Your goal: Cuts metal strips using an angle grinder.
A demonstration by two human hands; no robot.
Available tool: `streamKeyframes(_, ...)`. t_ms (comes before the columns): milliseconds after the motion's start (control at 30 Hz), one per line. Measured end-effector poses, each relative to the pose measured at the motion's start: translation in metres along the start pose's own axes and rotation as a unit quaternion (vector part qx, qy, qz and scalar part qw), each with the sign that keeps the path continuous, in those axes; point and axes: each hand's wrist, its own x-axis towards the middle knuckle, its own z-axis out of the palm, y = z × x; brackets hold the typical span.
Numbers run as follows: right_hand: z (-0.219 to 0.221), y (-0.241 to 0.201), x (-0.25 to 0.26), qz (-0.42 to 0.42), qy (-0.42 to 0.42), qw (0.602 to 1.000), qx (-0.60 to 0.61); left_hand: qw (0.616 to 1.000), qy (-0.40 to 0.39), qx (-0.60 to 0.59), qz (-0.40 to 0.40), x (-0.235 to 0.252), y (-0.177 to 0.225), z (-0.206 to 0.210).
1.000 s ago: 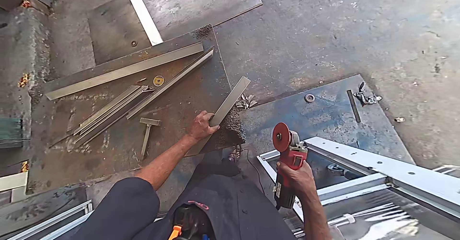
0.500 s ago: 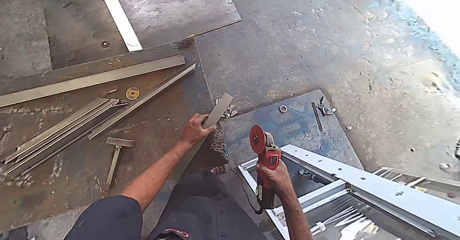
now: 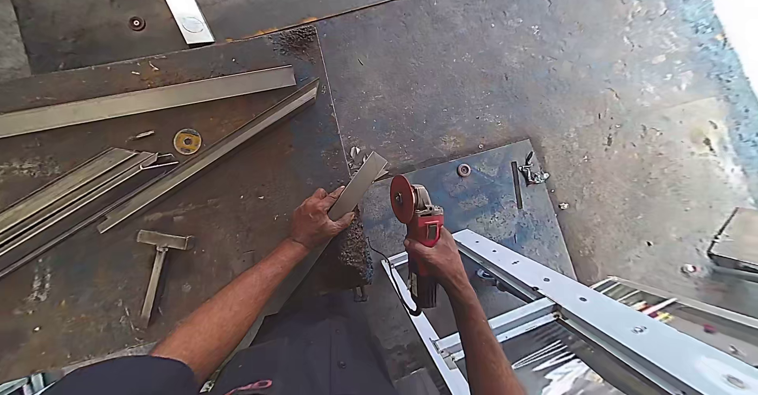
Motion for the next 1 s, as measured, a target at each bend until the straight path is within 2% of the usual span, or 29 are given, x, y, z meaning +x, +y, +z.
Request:
streamKeyframes(333, 0.015, -0.009, 0.014, -0.001, -0.014, 1.000, -0.007, 1.000, 0.013, 0.013, 0.009, -0.001, -0.001, 0.004)
streamKeyframes(1000, 0.015, -0.018, 0.020, 0.003, -0.026, 0.998, -0.049, 1.000, 0.021, 0.016, 0.015, -0.001, -0.001, 0.003)
